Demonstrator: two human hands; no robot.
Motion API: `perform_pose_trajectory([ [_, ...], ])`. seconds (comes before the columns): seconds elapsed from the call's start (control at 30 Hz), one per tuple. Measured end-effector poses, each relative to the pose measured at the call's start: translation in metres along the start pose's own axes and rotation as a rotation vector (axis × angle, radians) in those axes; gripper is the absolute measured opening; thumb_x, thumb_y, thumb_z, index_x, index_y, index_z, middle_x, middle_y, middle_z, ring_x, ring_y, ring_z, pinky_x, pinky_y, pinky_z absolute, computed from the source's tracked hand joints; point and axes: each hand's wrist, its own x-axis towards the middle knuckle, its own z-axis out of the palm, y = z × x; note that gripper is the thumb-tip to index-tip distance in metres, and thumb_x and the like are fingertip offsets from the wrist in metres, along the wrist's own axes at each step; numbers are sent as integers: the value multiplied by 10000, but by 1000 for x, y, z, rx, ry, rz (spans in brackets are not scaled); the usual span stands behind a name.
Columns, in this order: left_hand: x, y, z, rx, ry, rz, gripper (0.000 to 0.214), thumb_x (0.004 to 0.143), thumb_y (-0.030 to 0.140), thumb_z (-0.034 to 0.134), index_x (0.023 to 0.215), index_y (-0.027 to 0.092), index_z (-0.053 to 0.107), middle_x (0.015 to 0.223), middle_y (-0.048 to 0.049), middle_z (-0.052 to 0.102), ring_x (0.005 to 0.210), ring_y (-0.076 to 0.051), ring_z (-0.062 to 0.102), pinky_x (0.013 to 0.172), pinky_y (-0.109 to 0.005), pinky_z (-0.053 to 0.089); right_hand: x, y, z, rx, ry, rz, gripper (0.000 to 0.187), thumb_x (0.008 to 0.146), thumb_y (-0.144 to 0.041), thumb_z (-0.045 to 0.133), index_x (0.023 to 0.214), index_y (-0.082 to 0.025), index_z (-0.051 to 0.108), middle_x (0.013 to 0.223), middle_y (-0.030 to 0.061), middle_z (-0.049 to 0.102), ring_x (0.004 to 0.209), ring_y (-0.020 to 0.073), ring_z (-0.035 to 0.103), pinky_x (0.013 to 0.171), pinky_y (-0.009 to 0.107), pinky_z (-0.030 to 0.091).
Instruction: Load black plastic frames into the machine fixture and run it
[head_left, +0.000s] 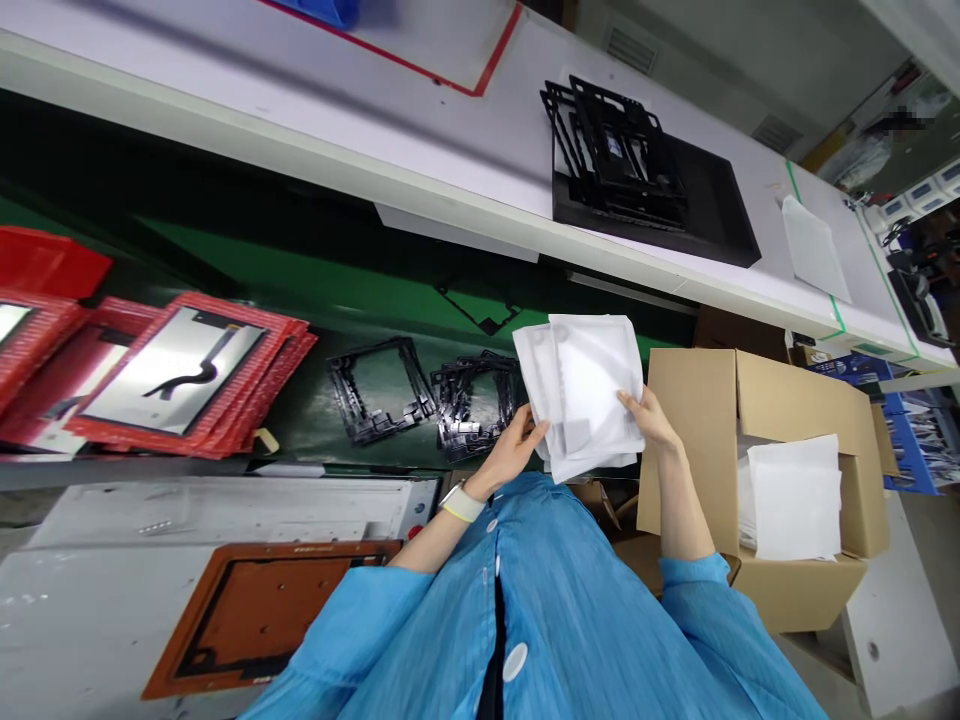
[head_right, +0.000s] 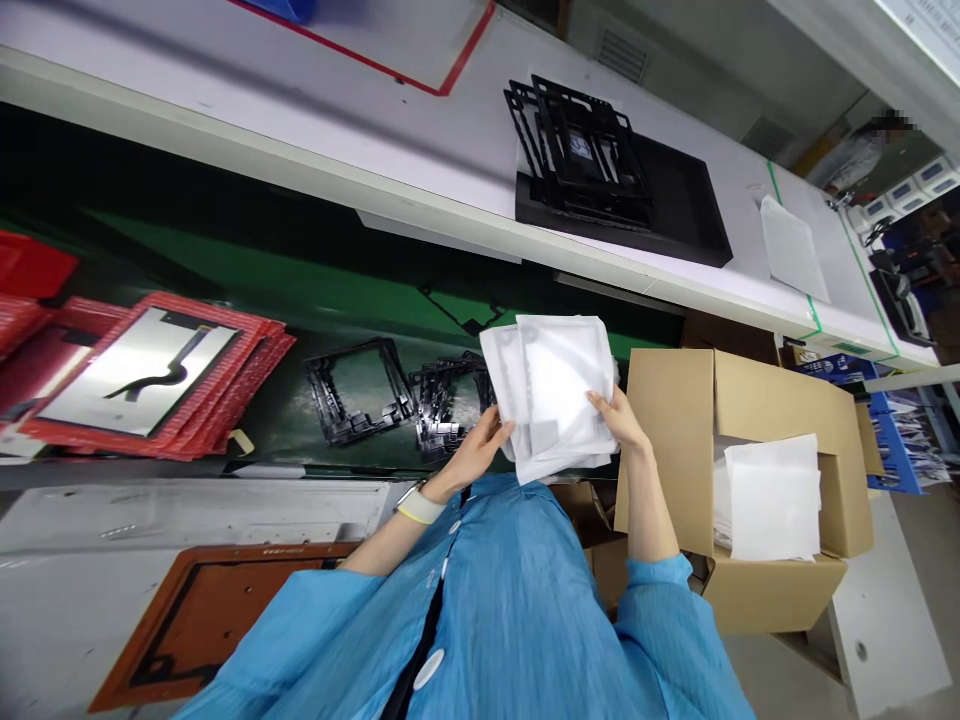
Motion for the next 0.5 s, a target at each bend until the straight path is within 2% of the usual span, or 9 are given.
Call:
perform_pose_trajectory([
  [0.07, 8, 4, 9, -52, 29, 27, 622, 1020, 680, 651, 1445, 228, 609, 1444, -118, 744, 1327, -281, 706, 1136, -409, 573, 0, 4, 5, 4, 19, 13, 742, 935, -807, 747, 1395, -228, 694, 1436, 113, 754, 1373, 343, 690, 1161, 488, 612],
  [0.13, 17, 2, 15, -50, 46, 26, 618, 1011, 689, 657, 1405, 214, 635, 1342, -110, 782, 1208, -280, 746, 1063, -409, 602, 0, 12, 4, 2, 56, 18, 734, 944, -811, 738, 1379, -222, 711, 1435, 117, 756, 1386, 347, 685, 1183, 499, 596],
  [0.23, 37, -13, 25, -46, 13, -5, 622, 990, 668, 692, 1402, 205, 641, 1233, -113, 815, 1075, -278, 777, 957, -409, 629, 0, 30, -9, -24, 141, 11, 720, 950, -793, 729, 1375, -212, 711, 1456, 133, 747, 1401, 356, 678, 1207, 514, 570],
  [0.3, 54, -29, 36, -35, -12, -27, 652, 964, 601, 745, 1465, 208, 606, 1220, -118, 821, 1019, -265, 785, 921, -403, 634, 2, 44, -22, -82, 203, 2, 724, 964, -780, 689, 1394, -198, 695, 1467, 147, 739, 1403, 356, 676, 1208, 519, 560],
  [0.4, 74, -57, 56, 2, -69, -73, 776, 906, 427, 809, 1591, 216, 514, 1280, -133, 801, 910, -217, 775, 880, -383, 634, 7, 65, -40, -298, 291, 50, 639, 1001, -683, 627, 1381, -175, 701, 1435, 171, 748, 1393, 362, 673, 1214, 534, 539],
  [0.5, 83, -80, 72, 117, -88, -120, 715, 851, 286, 804, 1524, 201, 580, 1271, -130, 775, 869, -191, 750, 871, -368, 624, 9, 85, -46, -576, 354, 99, 518, 1016, -545, 603, 1336, -159, 733, 1411, 187, 741, 1424, 372, 623, 1256, 545, 490],
])
